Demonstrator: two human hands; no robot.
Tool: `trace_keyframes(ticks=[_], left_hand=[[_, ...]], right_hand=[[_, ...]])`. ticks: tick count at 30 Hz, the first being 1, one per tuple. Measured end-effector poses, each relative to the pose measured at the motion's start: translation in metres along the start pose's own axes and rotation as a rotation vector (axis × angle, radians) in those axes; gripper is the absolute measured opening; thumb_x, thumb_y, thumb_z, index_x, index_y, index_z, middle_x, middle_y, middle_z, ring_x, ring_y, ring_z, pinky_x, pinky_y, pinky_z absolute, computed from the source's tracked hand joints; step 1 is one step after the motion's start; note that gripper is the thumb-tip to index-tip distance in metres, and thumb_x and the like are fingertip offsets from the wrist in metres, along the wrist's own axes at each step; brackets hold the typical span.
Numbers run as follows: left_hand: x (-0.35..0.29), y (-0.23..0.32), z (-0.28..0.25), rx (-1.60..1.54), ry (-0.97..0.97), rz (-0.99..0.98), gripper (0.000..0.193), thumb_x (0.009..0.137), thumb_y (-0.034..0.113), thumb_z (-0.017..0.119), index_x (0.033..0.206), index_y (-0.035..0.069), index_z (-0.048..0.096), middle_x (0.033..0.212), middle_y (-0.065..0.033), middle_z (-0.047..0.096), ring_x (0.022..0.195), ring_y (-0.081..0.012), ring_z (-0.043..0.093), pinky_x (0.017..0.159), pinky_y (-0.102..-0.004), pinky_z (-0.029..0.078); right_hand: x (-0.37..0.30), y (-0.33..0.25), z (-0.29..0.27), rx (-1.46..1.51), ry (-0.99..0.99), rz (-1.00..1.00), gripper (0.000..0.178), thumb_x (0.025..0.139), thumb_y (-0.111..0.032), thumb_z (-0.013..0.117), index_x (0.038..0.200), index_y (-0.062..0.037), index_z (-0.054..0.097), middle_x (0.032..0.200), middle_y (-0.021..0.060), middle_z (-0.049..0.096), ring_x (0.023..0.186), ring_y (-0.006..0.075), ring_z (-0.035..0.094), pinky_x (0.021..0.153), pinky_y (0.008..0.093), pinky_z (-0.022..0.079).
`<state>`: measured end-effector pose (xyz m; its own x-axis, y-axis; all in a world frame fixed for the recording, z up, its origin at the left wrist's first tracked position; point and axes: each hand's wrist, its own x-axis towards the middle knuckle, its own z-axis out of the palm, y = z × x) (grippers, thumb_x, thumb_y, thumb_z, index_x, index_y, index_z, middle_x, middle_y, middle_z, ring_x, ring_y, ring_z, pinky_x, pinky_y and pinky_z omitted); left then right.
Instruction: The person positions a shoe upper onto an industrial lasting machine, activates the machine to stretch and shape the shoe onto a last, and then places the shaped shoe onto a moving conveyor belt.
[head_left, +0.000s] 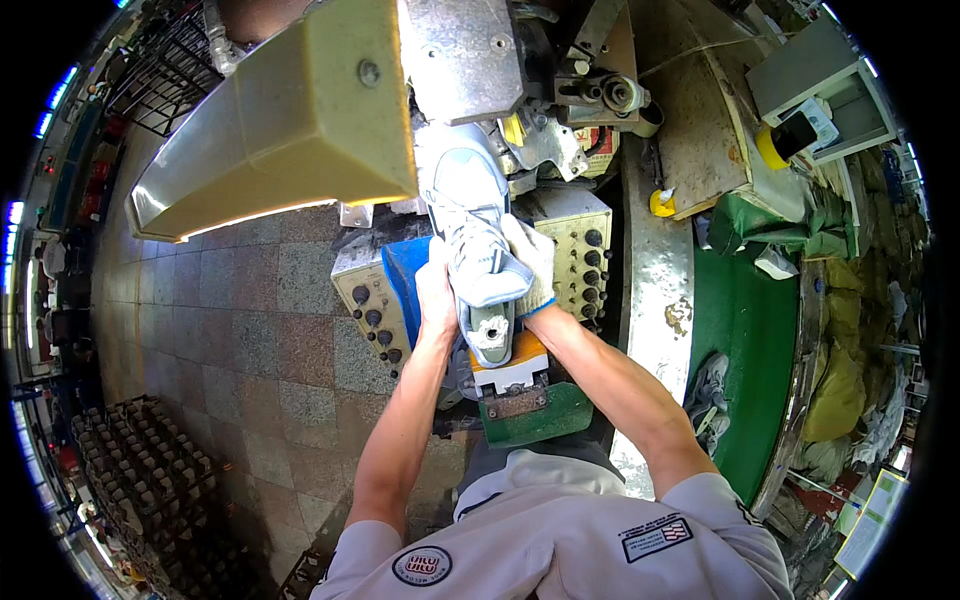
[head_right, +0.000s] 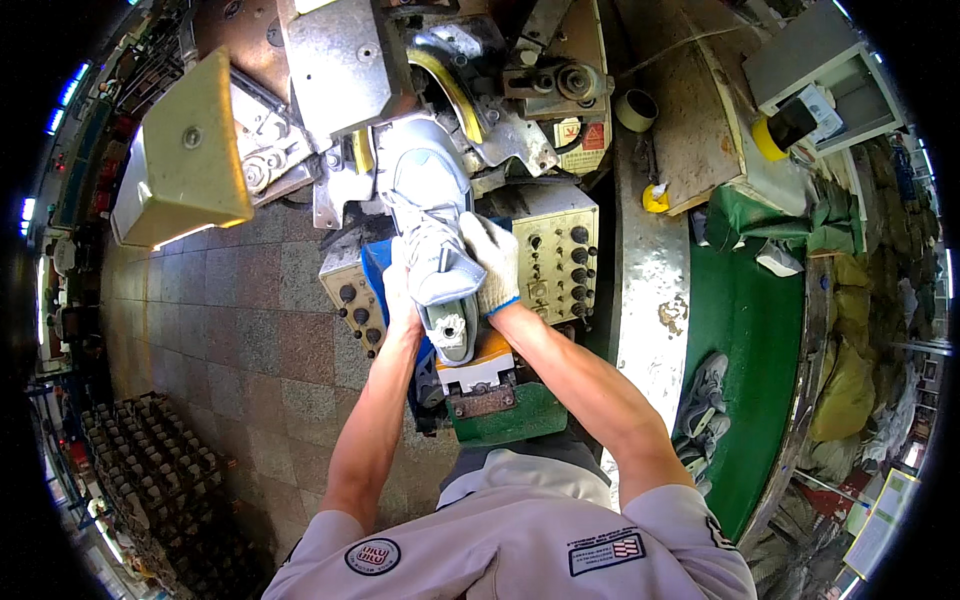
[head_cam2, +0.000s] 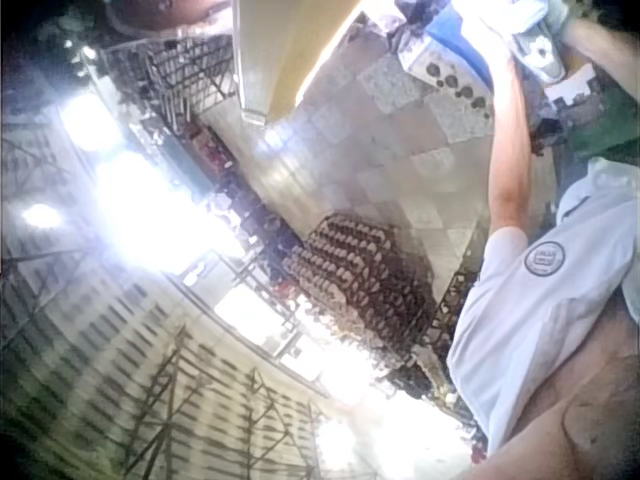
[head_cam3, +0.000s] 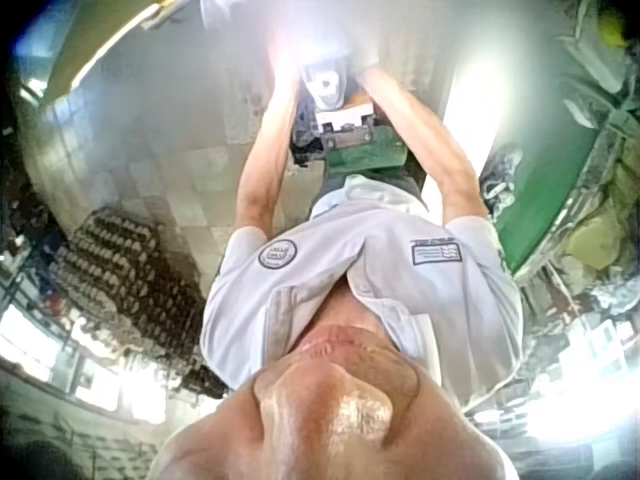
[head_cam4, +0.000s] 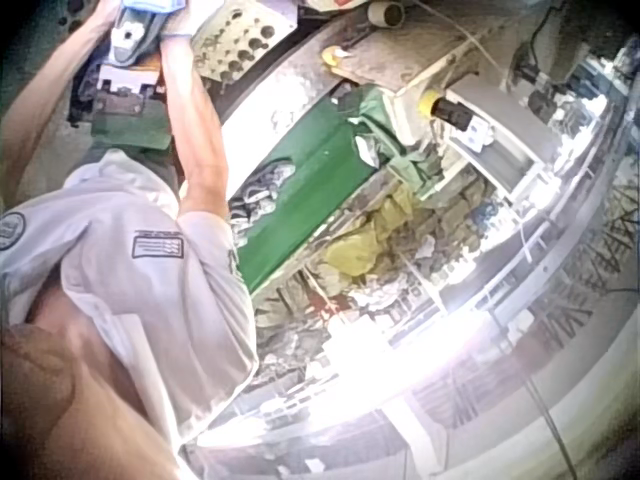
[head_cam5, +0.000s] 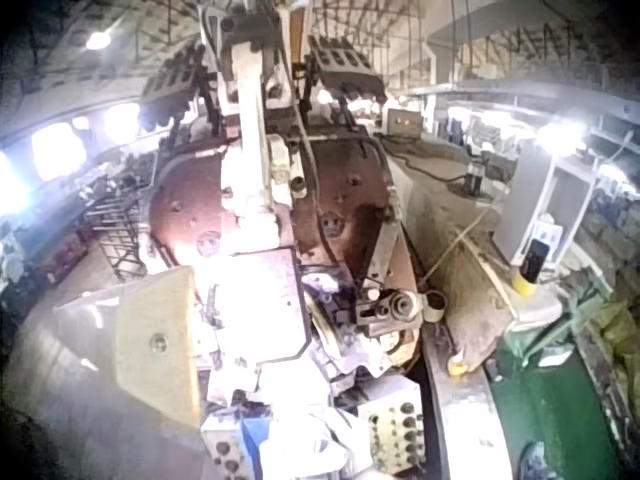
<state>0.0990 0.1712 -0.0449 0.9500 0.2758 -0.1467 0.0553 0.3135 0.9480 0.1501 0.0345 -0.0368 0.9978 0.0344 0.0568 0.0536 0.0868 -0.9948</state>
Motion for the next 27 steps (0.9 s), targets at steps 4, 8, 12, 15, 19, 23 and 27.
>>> trace_keyframes(ticks=[4,8,12,15,19,23,27], left_hand=[[-0.003,0.01,0.007,-0.013,-0.024,-0.031,0.064,0.109,0.049,0.035,0.119,-0.005,0.068,0.109,-0.0087,0.072,0.095,-0.0128,0.063,0.087,-0.0296,0.051],[-0.003,-0.019,-0.023,0.021,-0.009,-0.159,0.071,0.106,0.057,0.036,0.126,-0.004,0.064,0.114,-0.0102,0.071,0.101,-0.0176,0.065,0.094,-0.0313,0.049],[-0.082,-0.086,-0.093,1.025,-0.002,-0.257,0.086,0.086,0.061,0.067,0.138,-0.007,0.053,0.123,-0.0208,0.067,0.114,-0.0355,0.064,0.104,-0.0401,0.047],[-0.155,-0.139,-0.099,1.254,-0.257,-0.077,0.102,0.069,0.041,0.083,0.146,-0.008,0.037,0.141,-0.0287,0.049,0.13,-0.0445,0.048,0.112,-0.0493,0.039],[-0.179,-0.161,-0.099,1.476,-0.211,0.101,0.103,0.065,0.023,0.083,0.148,-0.008,0.03,0.15,-0.0304,0.036,0.137,-0.0479,0.038,0.116,-0.0523,0.031],[-0.172,-0.164,-0.111,1.481,-0.231,0.173,0.08,0.074,0.018,0.074,0.14,-0.01,0.038,0.141,-0.0322,0.047,0.127,-0.0465,0.05,0.106,-0.0475,0.045],[-0.164,-0.132,-0.103,1.063,-0.179,0.101,0.067,0.074,0.022,0.079,0.133,0.002,0.053,0.105,-0.0207,0.072,0.093,-0.0403,0.069,0.081,-0.0459,0.056]], right_hand=[[0.002,0.009,-0.007,-0.285,0.004,-0.401,0.038,0.099,-0.03,0.064,0.105,0.0077,0.067,0.088,0.0055,0.069,0.075,0.013,0.06,0.066,0.0319,0.05],[-0.004,-0.017,-0.008,0.252,-0.029,0.241,0.043,0.097,-0.031,0.067,0.12,0.0051,0.066,0.106,0.005,0.07,0.089,0.0139,0.063,0.081,0.027,0.05],[-0.037,-0.037,-0.056,0.338,0.106,0.366,0.054,0.097,-0.029,0.066,0.136,0.0057,0.054,0.118,0.0166,0.069,0.102,0.0259,0.07,0.079,0.0333,0.058],[-0.078,-0.042,-0.119,0.284,0.174,0.268,0.051,0.102,-0.024,0.056,0.139,0.0092,0.047,0.124,0.0237,0.065,0.105,0.0346,0.07,0.076,0.0391,0.063],[-0.124,-0.046,-0.171,0.36,0.236,0.256,0.048,0.104,-0.02,0.052,0.14,0.0106,0.042,0.129,0.0305,0.058,0.109,0.0387,0.067,0.078,0.0418,0.063],[-0.14,-0.046,-0.173,0.352,0.269,0.356,0.048,0.102,-0.014,0.055,0.141,0.0117,0.041,0.128,0.0315,0.059,0.106,0.0392,0.068,0.074,0.0431,0.062],[-0.132,-0.044,-0.169,0.397,0.195,0.346,0.047,0.103,-0.014,0.052,0.141,0.012,0.041,0.128,0.0312,0.06,0.106,0.0403,0.068,0.077,0.0439,0.062]])
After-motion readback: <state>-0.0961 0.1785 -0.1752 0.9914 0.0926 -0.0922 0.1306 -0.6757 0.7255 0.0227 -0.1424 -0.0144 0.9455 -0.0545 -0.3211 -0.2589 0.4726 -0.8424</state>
